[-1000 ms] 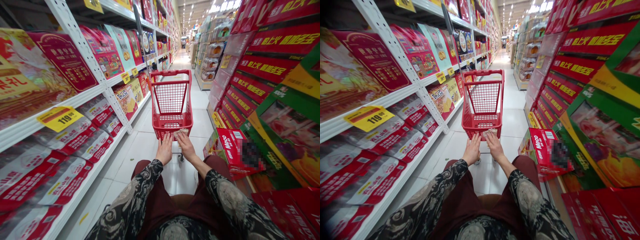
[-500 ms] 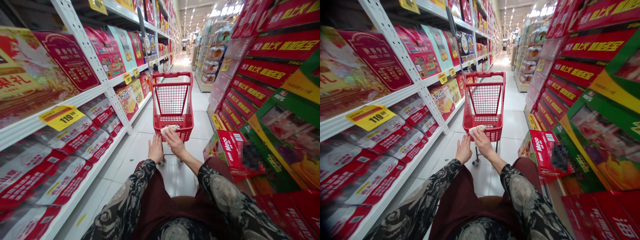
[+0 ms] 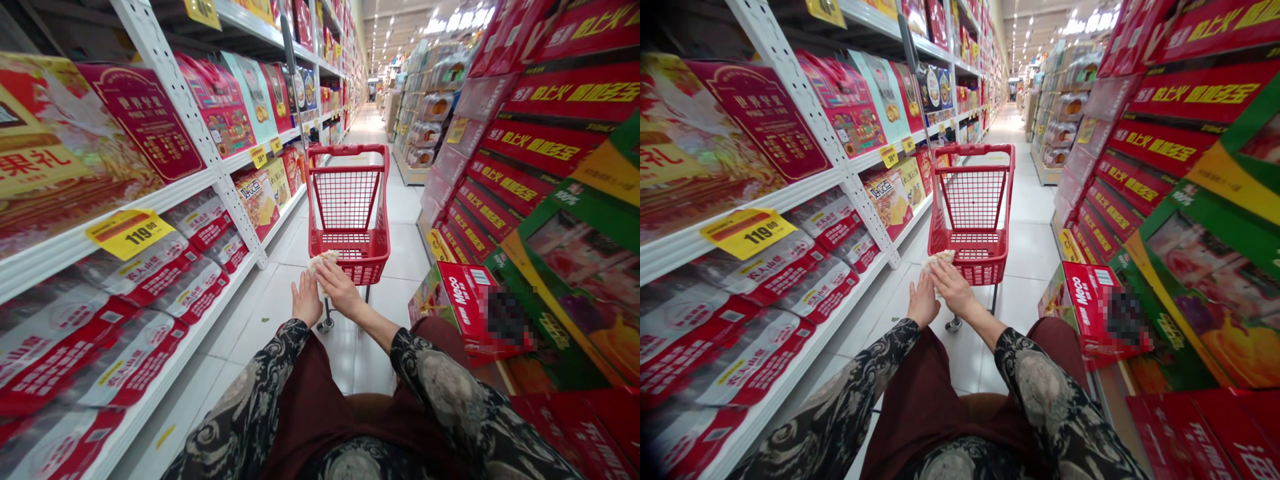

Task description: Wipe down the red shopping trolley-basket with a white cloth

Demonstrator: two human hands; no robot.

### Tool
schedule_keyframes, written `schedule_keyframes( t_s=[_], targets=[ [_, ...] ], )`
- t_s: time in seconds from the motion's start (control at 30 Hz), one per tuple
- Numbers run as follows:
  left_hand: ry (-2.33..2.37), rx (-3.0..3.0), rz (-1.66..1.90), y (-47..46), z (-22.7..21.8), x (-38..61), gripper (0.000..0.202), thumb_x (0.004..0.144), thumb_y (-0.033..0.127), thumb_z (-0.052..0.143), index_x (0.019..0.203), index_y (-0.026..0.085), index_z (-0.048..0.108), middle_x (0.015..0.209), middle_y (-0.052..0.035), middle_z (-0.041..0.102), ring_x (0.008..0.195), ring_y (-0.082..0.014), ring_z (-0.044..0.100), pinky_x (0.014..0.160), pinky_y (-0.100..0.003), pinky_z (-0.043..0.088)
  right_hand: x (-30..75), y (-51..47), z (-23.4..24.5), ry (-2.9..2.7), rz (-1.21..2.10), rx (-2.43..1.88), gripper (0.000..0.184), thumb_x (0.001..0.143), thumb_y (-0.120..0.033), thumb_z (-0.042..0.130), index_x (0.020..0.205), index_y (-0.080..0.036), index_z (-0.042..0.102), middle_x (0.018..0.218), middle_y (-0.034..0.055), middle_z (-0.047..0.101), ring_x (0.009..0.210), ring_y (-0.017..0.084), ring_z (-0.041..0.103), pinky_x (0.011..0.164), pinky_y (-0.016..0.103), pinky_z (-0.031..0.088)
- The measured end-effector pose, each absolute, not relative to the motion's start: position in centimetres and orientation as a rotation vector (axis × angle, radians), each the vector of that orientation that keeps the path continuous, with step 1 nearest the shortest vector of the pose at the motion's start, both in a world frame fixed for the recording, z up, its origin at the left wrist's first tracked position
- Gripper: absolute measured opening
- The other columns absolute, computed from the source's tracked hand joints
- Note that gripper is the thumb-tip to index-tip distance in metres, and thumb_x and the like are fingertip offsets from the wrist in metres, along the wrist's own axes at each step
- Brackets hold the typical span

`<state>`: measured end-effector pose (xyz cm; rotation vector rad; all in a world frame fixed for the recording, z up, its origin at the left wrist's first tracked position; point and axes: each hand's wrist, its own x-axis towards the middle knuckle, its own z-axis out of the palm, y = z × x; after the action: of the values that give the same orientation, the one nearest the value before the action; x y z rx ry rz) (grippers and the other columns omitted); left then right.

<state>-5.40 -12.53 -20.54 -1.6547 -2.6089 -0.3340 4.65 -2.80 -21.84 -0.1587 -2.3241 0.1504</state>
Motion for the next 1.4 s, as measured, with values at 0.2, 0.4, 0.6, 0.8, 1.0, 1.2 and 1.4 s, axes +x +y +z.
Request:
schedule_keyframes(
  t_s=[0.2,0.4,0.6,0.8,1.0,1.2,1.4],
  targets=[
    [-2.647,-1.654,-0.492,-13.4,-20.1,-5.4,0.077,0.065,0.007,0.048,0.139,0.008,0.027,0.151,-0.0195,0.02,0.14,-0.0286,0.015,0.111,-0.056,0.016,6.0,-2.1,-24.5,-2.47,0.192,-0.247,0.047,0.081,-0.001,0.041,0.124,-0.015,0.055,0.129,0.0141,0.055,0.131,0.023,0.039,0.102,0.047,0.042],
    [-2.794,-1.762,-1.951,-10.9,-18.9,-1.1,0.043,0.089,0.029,0.032,0.123,0.014,0.052,0.118,-0.0105,0.063,0.112,-0.022,0.057,0.099,-0.043,0.042,9.0,-4.9,-21.9,-2.07,0.407,-0.422,0.059,0.08,-0.006,0.037,0.138,-0.018,0.038,0.142,0.0101,0.041,0.136,0.021,0.03,0.108,0.047,0.035],
    [-2.256,-1.513,-2.982,-7.2,-14.9,3.4,0.054,0.085,0.03,0.047,0.136,0.018,0.036,0.132,-0.0091,0.054,0.119,-0.0178,0.052,0.104,-0.034,0.039,9.8,-5.4,-18.6,-1.887,0.473,-0.663,0.067,0.078,-0.009,0.039,0.143,-0.019,0.026,0.144,0.0086,0.038,0.136,0.022,0.031,0.11,0.047,0.031],
    [-2.514,-1.649,-2.551,-5.8,-13.1,3.3,0.062,0.08,0.024,0.056,0.137,0.016,0.032,0.138,-0.0116,0.047,0.121,-0.0172,0.051,0.104,-0.031,0.039,10.3,-3.7,-17.1,-1.961,0.61,-0.641,0.064,0.078,-0.011,0.04,0.142,-0.015,0.03,0.143,0.0093,0.04,0.136,0.021,0.03,0.113,0.043,0.027],
    [-2.745,-1.796,-2.046,-4.9,-11.2,0.4,0.04,0.079,0.029,0.055,0.116,0.012,0.055,0.105,-0.0094,0.068,0.093,-0.0206,0.065,0.087,-0.034,0.051,11.1,-2.6,-15.3,-1.942,0.781,-0.586,0.075,0.076,-0.013,0.043,0.146,-0.014,0.015,0.143,0.0089,0.039,0.132,0.019,0.037,0.108,0.035,0.036],
    [-2.321,-1.805,-1.232,-3.0,-12.0,-1.1,0.04,0.085,0.015,0.038,0.123,0.013,0.051,0.139,-0.0113,0.045,0.13,-0.0206,0.039,0.11,-0.036,0.032,12.3,0.8,-16.7,-1.727,0.631,-0.963,0.071,0.073,-0.01,0.041,0.142,-0.007,0.024,0.141,0.0129,0.042,0.13,0.021,0.039,0.11,0.037,0.033],
    [-2.106,-2.063,-0.518,-1.0,-14.0,3.4,0.035,0.089,0.015,0.034,0.116,0.008,0.056,0.131,-0.0161,0.053,0.131,-0.0287,0.038,0.108,-0.048,0.032,12.6,2.3,-17.5,-1.762,0.692,-1.175,0.069,0.071,-0.006,0.038,0.139,-0.003,0.029,0.136,0.0148,0.047,0.126,0.02,0.046,0.108,0.034,0.036]
  ],
)
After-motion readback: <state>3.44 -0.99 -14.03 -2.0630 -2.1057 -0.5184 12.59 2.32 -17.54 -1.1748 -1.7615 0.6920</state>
